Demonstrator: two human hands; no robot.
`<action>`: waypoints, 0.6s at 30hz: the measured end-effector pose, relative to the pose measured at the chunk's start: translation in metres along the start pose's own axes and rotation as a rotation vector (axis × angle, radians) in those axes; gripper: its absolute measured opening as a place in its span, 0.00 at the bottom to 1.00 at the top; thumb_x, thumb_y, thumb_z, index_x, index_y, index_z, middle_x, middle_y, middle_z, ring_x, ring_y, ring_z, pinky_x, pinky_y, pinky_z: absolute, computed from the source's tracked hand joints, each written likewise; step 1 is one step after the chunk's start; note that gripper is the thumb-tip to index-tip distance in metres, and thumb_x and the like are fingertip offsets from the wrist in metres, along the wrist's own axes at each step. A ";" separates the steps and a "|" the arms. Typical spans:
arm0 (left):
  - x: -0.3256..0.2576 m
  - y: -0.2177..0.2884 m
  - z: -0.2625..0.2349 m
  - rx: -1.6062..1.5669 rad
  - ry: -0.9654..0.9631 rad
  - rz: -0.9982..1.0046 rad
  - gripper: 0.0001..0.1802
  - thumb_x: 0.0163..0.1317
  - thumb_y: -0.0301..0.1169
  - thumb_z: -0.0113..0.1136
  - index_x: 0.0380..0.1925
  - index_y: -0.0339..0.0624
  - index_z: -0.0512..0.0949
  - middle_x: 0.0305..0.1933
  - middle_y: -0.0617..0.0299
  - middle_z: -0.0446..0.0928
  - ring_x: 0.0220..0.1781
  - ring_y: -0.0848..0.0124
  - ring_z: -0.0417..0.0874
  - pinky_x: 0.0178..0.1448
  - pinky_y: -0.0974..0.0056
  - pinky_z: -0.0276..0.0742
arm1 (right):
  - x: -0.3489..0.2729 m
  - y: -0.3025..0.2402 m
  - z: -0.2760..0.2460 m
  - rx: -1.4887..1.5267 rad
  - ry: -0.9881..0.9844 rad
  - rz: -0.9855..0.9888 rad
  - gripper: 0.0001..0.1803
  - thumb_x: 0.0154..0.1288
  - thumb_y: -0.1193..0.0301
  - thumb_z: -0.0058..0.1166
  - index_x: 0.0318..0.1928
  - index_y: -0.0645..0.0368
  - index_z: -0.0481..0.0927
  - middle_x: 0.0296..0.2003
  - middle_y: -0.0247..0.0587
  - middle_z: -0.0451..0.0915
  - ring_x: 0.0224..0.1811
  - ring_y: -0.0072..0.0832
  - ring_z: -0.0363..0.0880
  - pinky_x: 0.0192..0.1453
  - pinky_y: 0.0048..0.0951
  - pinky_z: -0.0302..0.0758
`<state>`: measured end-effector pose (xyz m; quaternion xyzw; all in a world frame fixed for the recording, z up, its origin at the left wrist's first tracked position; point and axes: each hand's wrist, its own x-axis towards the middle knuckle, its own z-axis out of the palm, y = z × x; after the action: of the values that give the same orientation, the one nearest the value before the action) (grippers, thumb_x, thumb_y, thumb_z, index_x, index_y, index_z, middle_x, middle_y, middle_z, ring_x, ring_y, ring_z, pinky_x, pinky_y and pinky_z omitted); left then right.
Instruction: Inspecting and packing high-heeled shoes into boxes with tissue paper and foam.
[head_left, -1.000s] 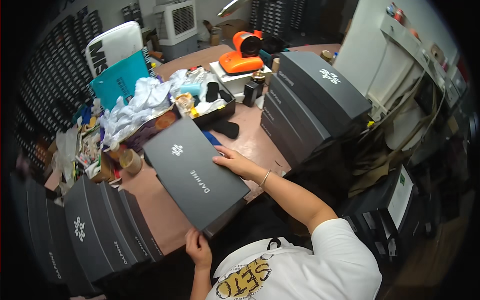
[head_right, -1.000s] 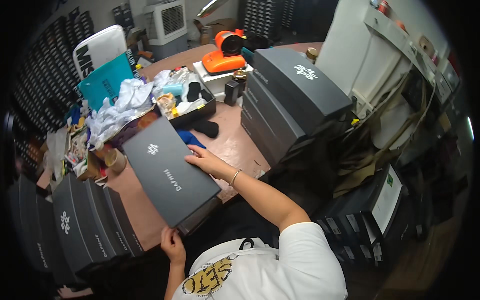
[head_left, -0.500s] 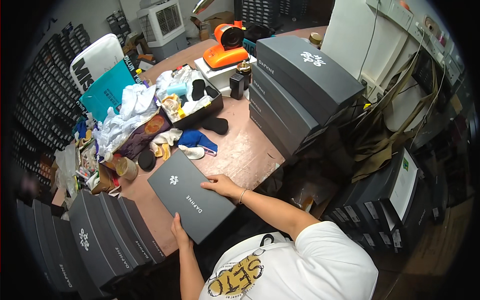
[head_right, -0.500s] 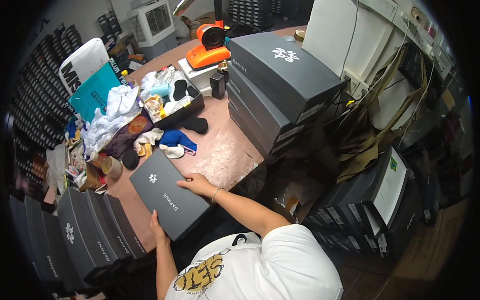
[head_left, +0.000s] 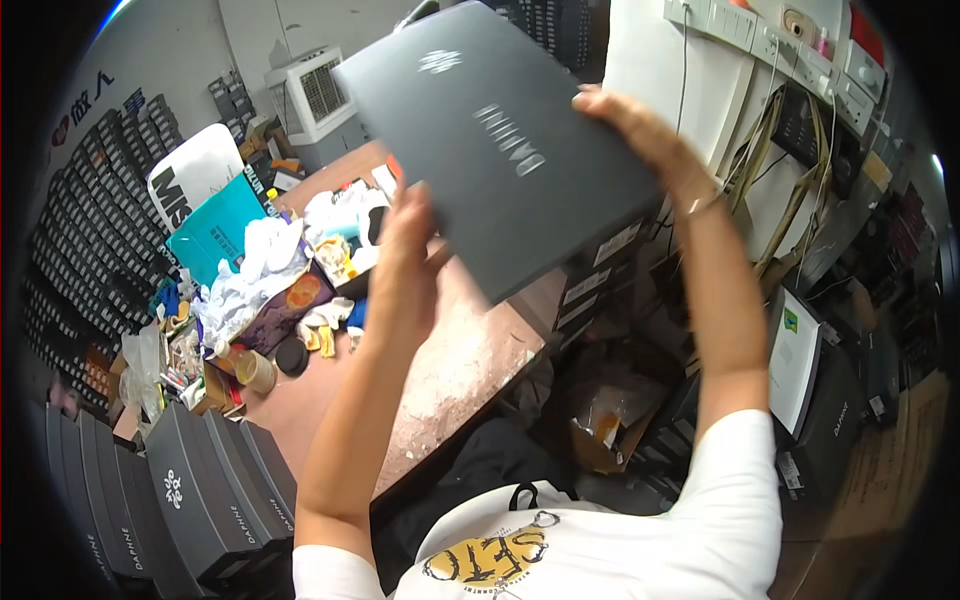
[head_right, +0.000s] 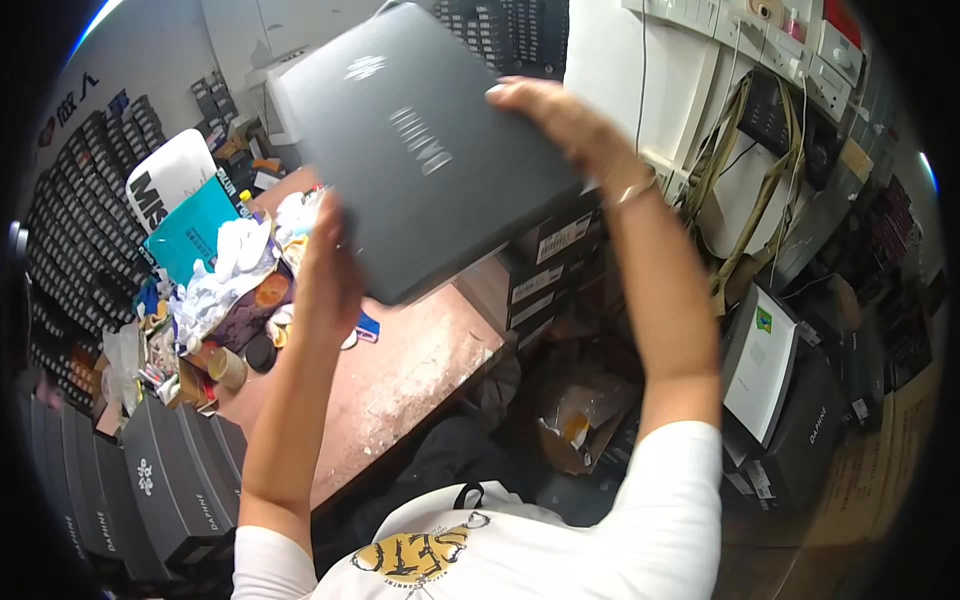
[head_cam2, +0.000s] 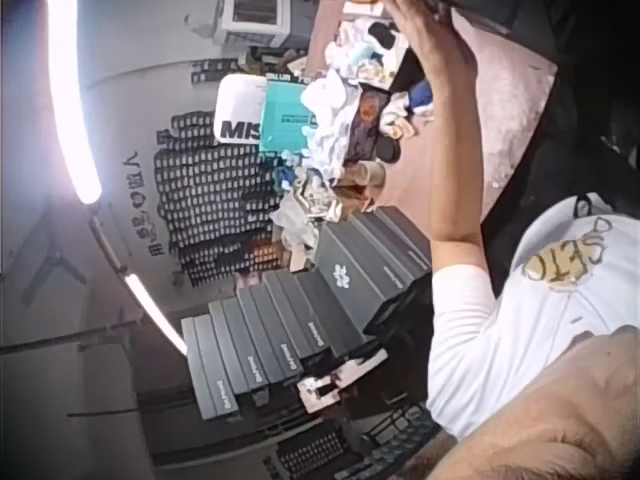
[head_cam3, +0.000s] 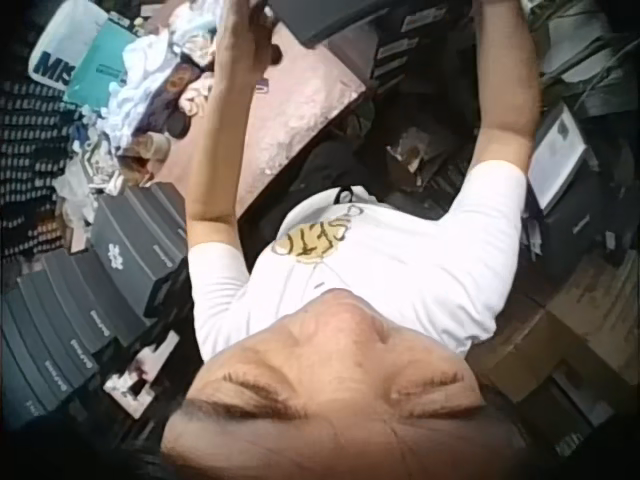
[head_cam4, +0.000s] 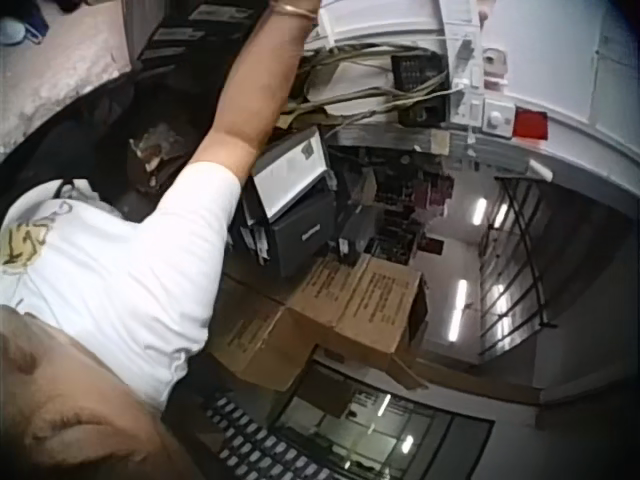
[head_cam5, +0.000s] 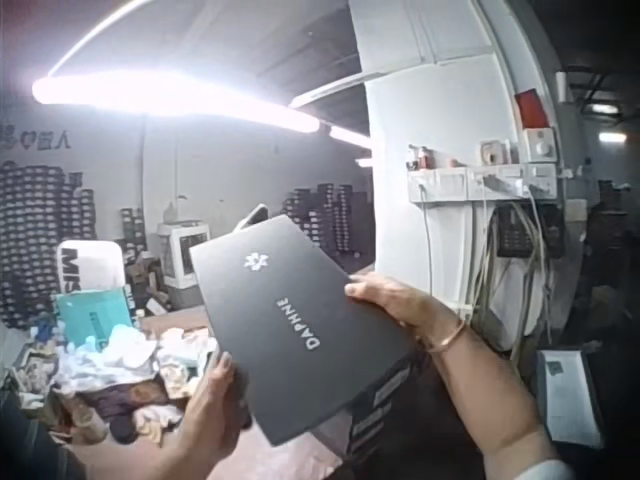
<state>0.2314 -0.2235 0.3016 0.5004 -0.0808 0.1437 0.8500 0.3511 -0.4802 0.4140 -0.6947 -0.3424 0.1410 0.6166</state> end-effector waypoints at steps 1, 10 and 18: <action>0.009 0.001 0.026 0.083 -0.032 -0.031 0.42 0.68 0.52 0.53 0.72 0.38 0.54 0.74 0.51 0.55 0.74 0.57 0.58 0.71 0.53 0.61 | 0.009 -0.002 -0.032 -0.111 0.101 0.064 0.29 0.69 0.59 0.52 0.63 0.65 0.71 0.48 0.42 0.81 0.47 0.25 0.79 0.53 0.25 0.75; -0.092 -0.026 -0.049 0.542 -0.247 -0.091 0.27 0.71 0.33 0.53 0.68 0.39 0.63 0.72 0.59 0.61 0.71 0.66 0.65 0.68 0.59 0.68 | 0.042 0.027 -0.117 -1.237 0.353 0.129 0.22 0.69 0.51 0.49 0.42 0.55 0.87 0.39 0.52 0.84 0.44 0.42 0.83 0.53 0.34 0.75; -0.216 0.080 -0.176 0.561 0.408 0.054 0.23 0.72 0.36 0.53 0.63 0.38 0.69 0.63 0.58 0.71 0.63 0.68 0.72 0.62 0.61 0.73 | -0.011 -0.035 0.069 -1.467 -0.088 -0.061 0.37 0.58 0.46 0.61 0.64 0.53 0.73 0.68 0.59 0.62 0.71 0.48 0.62 0.72 0.38 0.61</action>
<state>0.0002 -0.0683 0.2211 0.6732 0.1203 0.2799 0.6738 0.2900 -0.4341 0.4310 -0.9125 -0.3925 -0.1137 -0.0174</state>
